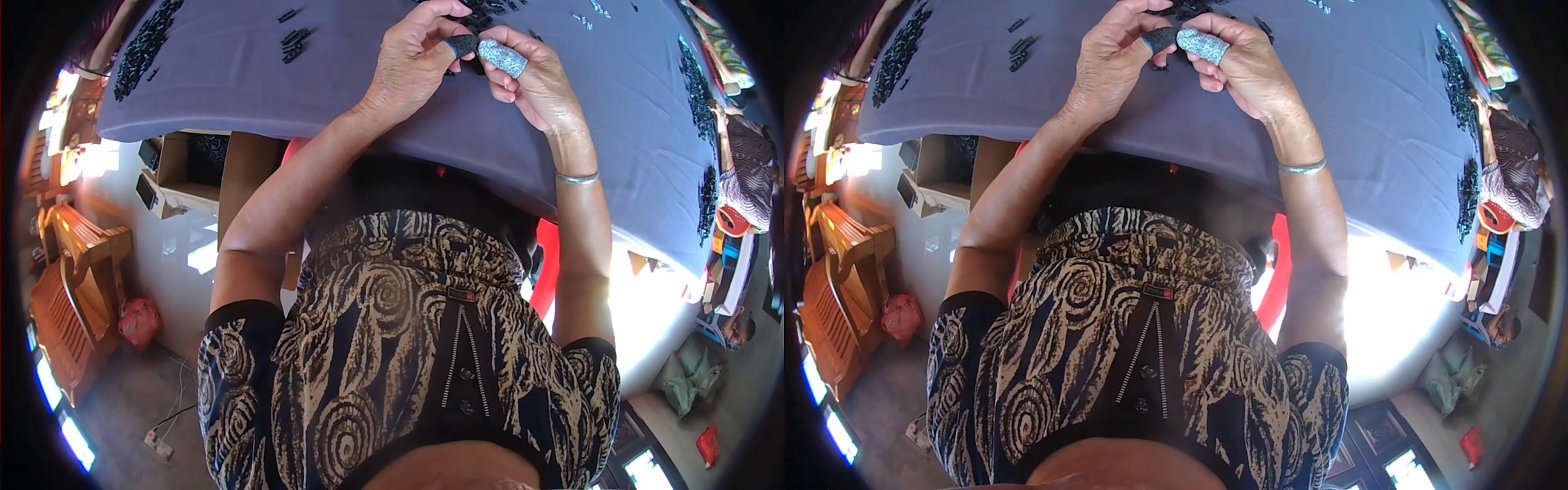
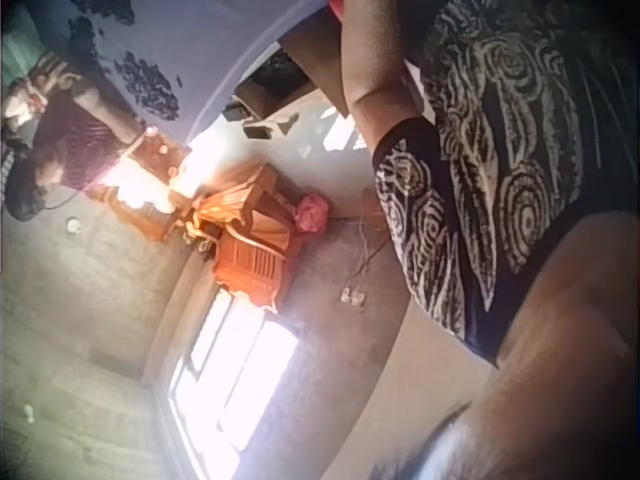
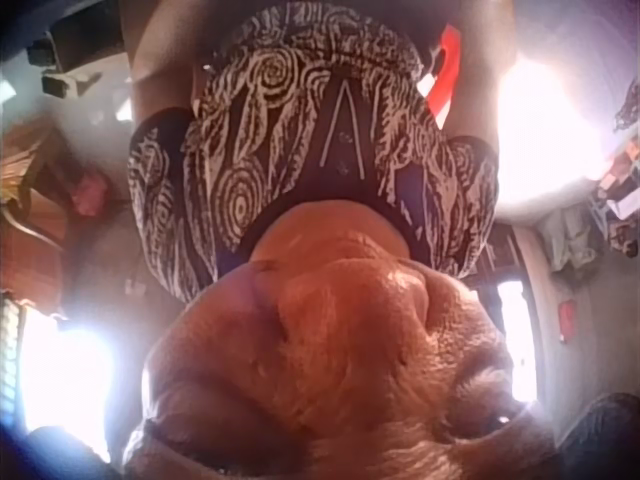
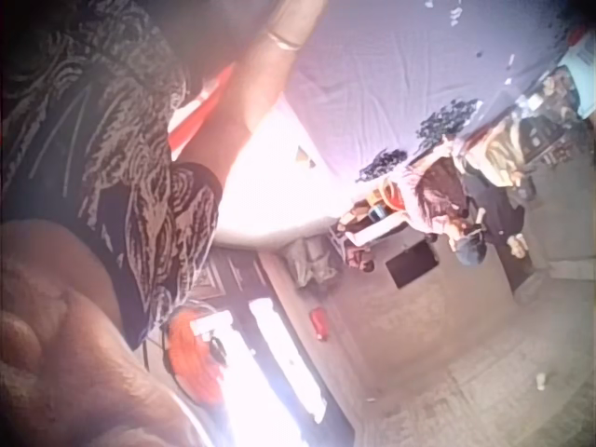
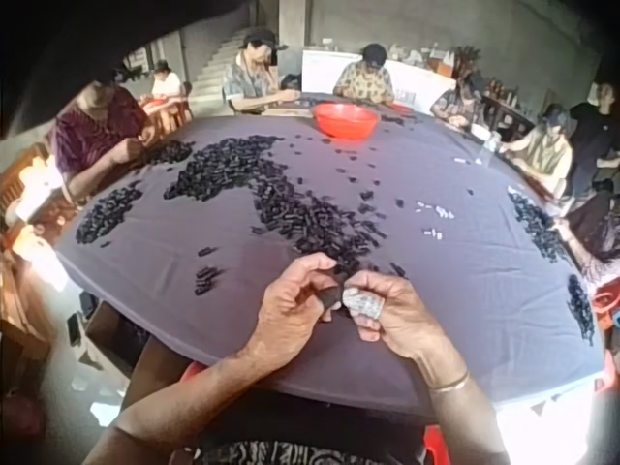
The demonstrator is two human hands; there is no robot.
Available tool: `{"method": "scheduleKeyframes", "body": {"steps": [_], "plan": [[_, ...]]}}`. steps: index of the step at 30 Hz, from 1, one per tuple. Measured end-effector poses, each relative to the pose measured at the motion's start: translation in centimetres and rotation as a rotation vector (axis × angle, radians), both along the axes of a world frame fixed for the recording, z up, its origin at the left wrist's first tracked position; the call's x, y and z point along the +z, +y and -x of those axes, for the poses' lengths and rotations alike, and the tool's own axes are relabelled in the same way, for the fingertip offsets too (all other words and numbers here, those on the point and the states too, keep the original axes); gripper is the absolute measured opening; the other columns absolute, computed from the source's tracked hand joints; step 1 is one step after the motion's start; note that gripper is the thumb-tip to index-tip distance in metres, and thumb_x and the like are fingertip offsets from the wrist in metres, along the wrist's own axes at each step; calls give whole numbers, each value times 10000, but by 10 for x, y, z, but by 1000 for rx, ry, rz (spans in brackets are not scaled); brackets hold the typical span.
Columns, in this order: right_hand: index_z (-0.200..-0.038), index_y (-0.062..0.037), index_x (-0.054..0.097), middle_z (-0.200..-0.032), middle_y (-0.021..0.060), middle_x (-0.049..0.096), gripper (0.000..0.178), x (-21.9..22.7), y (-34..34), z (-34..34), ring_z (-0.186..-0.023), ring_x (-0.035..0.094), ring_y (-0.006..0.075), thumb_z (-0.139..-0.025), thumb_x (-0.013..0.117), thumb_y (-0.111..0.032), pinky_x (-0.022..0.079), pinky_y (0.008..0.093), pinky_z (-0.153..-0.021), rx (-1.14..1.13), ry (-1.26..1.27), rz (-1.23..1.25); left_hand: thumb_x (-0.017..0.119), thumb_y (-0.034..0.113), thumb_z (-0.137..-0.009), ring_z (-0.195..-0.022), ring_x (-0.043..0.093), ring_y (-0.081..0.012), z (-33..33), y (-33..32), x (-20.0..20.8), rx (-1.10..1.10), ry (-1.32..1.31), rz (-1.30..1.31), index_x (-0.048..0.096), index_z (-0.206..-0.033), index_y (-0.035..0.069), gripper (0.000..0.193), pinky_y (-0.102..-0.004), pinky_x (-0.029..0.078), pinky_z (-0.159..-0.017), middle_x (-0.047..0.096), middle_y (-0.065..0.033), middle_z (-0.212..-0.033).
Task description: Assembling small black plastic components at a workshop table.
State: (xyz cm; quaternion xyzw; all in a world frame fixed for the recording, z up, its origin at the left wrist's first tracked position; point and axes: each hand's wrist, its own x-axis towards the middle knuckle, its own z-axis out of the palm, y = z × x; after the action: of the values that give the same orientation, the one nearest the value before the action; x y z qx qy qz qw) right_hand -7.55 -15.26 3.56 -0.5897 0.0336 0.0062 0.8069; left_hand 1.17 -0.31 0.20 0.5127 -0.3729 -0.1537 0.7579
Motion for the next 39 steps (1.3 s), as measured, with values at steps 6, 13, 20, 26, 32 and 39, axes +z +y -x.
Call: {"method": "scheduleKeyframes", "body": {"steps": [6,13,20,26,32,39], "plan": [[-989,-14,579,-731,-10,524,144,-6,-1,-2,-525,367,23,-881,573,-109,283,170,-440,-29,-91,203,519,-19,-875,-675,484,-61,-1,2,-1,-25,-8,13,466,-1179,73,322,-194,423,-612,541,-4,-832],[-911,-48,614,-738,-33,568,74,-12,3,-3,-536,410,7,-838,621,-43,299,156,-437,-238,-327,725,492,-17,-888,-680,489,-67,-2,2,-2,-85,109,39,472,-1169,70,295,-198,426,-616,529,-3,-830],[-906,-49,610,-762,-20,571,85,-8,0,-1,-557,414,11,-847,584,5,301,166,-429,-219,-178,534,466,-56,-866,-685,491,-71,1,4,1,-19,-3,-5,477,-1165,69,325,-198,430,-622,526,-6,-834],[-921,-36,590,-810,6,550,83,-8,-7,-3,-565,370,32,-877,527,-4,271,183,-435,-206,-256,213,462,-142,-768,-693,516,-94,0,4,3,92,-155,-115,494,-1145,52,425,-214,447,-624,548,-17,-834],[-955,-40,601,-786,21,546,107,-8,-13,-2,-573,393,40,-891,522,-73,310,196,-467,-313,-165,223,524,-89,-719,-685,559,-92,2,11,3,160,-485,-392,534,-1168,81,481,-243,476,-660,613,-15,-829],[-962,-24,613,-763,28,551,135,-12,-17,-3,-572,405,40,-892,525,-98,321,196,-472,-355,-174,273,527,-105,-702,-774,603,-154,-3,14,-3,223,-645,-434,563,-1145,92,486,-270,494,-728,633,-44,-858]]}}
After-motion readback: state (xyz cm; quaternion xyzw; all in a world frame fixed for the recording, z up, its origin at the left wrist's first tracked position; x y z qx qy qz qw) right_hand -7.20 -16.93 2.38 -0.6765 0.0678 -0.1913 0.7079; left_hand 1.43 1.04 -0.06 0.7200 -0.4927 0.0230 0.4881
